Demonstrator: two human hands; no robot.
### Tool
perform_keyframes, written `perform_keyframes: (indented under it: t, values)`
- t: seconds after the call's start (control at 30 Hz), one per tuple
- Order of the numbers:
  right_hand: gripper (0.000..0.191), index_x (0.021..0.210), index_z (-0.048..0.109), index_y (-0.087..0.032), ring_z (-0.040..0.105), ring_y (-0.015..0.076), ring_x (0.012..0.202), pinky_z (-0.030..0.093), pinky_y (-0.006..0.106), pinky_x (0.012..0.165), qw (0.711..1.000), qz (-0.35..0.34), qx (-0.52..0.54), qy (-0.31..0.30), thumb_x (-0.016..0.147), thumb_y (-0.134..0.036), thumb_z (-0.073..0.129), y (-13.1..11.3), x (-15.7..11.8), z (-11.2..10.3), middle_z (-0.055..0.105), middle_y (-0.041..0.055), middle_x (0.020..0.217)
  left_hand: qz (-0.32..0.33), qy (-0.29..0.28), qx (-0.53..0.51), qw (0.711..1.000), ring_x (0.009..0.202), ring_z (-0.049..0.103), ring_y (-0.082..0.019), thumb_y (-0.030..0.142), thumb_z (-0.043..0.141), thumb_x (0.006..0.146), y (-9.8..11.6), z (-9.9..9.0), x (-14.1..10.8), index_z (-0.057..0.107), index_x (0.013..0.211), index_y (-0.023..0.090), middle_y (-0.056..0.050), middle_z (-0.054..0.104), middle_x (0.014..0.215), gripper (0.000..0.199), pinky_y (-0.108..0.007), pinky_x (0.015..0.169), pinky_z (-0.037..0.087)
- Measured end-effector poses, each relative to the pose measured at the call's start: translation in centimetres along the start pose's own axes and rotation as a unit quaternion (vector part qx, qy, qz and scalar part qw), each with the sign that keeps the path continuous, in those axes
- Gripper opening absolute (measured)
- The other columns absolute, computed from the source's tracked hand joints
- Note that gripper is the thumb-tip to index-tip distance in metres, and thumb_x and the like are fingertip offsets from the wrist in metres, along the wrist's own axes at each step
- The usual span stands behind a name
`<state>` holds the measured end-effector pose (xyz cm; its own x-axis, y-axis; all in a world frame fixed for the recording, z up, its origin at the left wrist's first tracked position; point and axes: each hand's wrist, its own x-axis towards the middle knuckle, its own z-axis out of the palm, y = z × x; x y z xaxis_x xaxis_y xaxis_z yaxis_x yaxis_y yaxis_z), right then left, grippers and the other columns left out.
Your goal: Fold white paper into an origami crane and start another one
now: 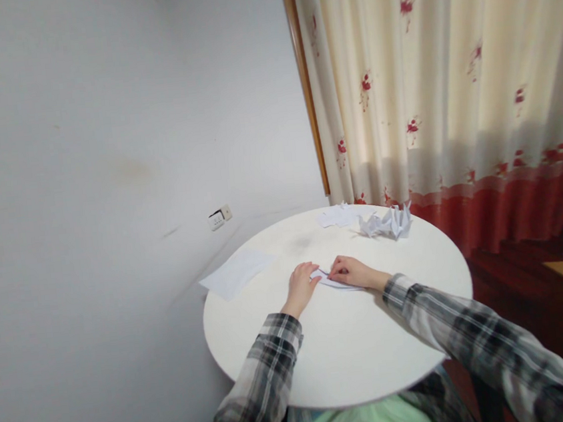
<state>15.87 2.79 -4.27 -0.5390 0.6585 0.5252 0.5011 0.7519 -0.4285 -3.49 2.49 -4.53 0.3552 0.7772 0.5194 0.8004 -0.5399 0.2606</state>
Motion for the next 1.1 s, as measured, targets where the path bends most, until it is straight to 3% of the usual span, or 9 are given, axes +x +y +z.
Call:
perform_keyframes:
  t: [0.1,0.23,0.33,0.43,0.57,0.77,0.97,1.1]
  values:
    - [0.019,0.079,0.067,-0.019,0.051,0.0124,0.072,0.040,0.025,0.068,1.000,-0.008,-0.005,-0.005,0.076,-0.029,0.052,-0.6,-0.1,-0.1,0.057,0.0042,0.080,-0.023,0.032,0.016,0.999,0.098,0.046,-0.019,0.025,0.059,0.070,0.1,-0.3,-0.1,0.054,0.096,0.017,-0.007,0.054,0.101,0.028,-0.034,0.086,0.036]
    - [0.017,0.083,0.066,-0.018,0.051,0.0147,0.084,0.039,0.027,0.078,0.999,-0.045,-0.016,-0.006,0.074,-0.026,0.053,-1.4,-0.2,-0.2,0.058,0.0051,0.089,-0.017,0.020,0.000,1.000,0.081,0.049,-0.015,0.020,0.056,0.071,0.6,-0.8,-0.3,0.053,0.078,0.017,-0.002,0.052,0.081,0.008,-0.028,0.074,0.040]
    - [0.020,0.090,0.063,-0.018,0.052,0.0146,0.082,0.039,0.027,0.077,0.999,-0.028,-0.012,-0.017,0.076,-0.023,0.050,-1.9,-0.2,-0.4,0.061,0.0044,0.087,-0.013,0.014,-0.029,0.999,0.074,0.049,-0.013,0.016,0.052,0.073,0.9,-0.9,-0.3,0.052,0.071,0.016,-0.001,0.050,0.074,0.002,-0.026,0.070,0.040]
    - [0.023,0.095,0.062,-0.018,0.053,0.0136,0.077,0.040,0.026,0.073,0.999,-0.015,-0.020,-0.023,0.079,-0.022,0.046,-2.2,-0.1,-0.5,0.061,0.0040,0.083,-0.009,0.014,-0.063,0.998,0.073,0.049,-0.012,0.014,0.051,0.073,0.8,-0.8,-0.2,0.052,0.070,0.016,-0.001,0.051,0.073,0.004,-0.025,0.070,0.040]
    - [0.022,0.088,0.065,-0.018,0.051,0.0140,0.080,0.039,0.025,0.074,0.996,-0.063,-0.054,-0.036,0.078,-0.020,0.045,-2.4,-0.1,-0.5,0.059,0.0050,0.081,-0.004,0.001,-0.105,0.994,0.075,0.051,-0.012,0.014,0.051,0.072,0.4,-0.4,0.0,0.053,0.074,0.016,-0.001,0.053,0.077,0.004,-0.025,0.071,0.041]
    - [0.024,0.087,0.066,-0.019,0.050,0.0137,0.081,0.040,0.025,0.076,0.995,-0.075,-0.061,-0.031,0.072,-0.012,0.048,-2.1,-0.1,-0.1,0.056,0.0047,0.085,-0.060,0.066,-0.044,0.995,0.082,0.052,-0.014,0.026,0.062,0.065,-0.1,-0.2,-0.3,0.050,0.088,0.017,-0.003,0.053,0.088,0.028,-0.029,0.076,0.040]
    - [0.027,0.087,0.066,-0.020,0.050,0.0134,0.081,0.040,0.025,0.076,0.996,-0.067,-0.050,-0.030,0.070,-0.010,0.048,-1.9,-0.1,0.0,0.056,0.0040,0.085,-0.046,0.023,0.002,0.999,0.080,0.053,-0.013,0.027,0.058,0.070,0.7,-0.9,-0.3,0.057,0.075,0.018,-0.001,0.058,0.080,0.011,-0.024,0.074,0.038]
    - [0.027,0.087,0.066,-0.019,0.051,0.0131,0.080,0.041,0.025,0.076,0.996,-0.066,-0.048,-0.027,0.070,-0.010,0.048,-1.9,-0.1,0.0,0.057,0.0039,0.086,-0.053,-0.029,0.058,0.996,0.076,0.055,-0.014,0.033,0.048,0.077,1.5,-1.4,-0.4,0.063,0.079,0.021,-0.002,0.063,0.081,0.019,-0.024,0.070,0.036]
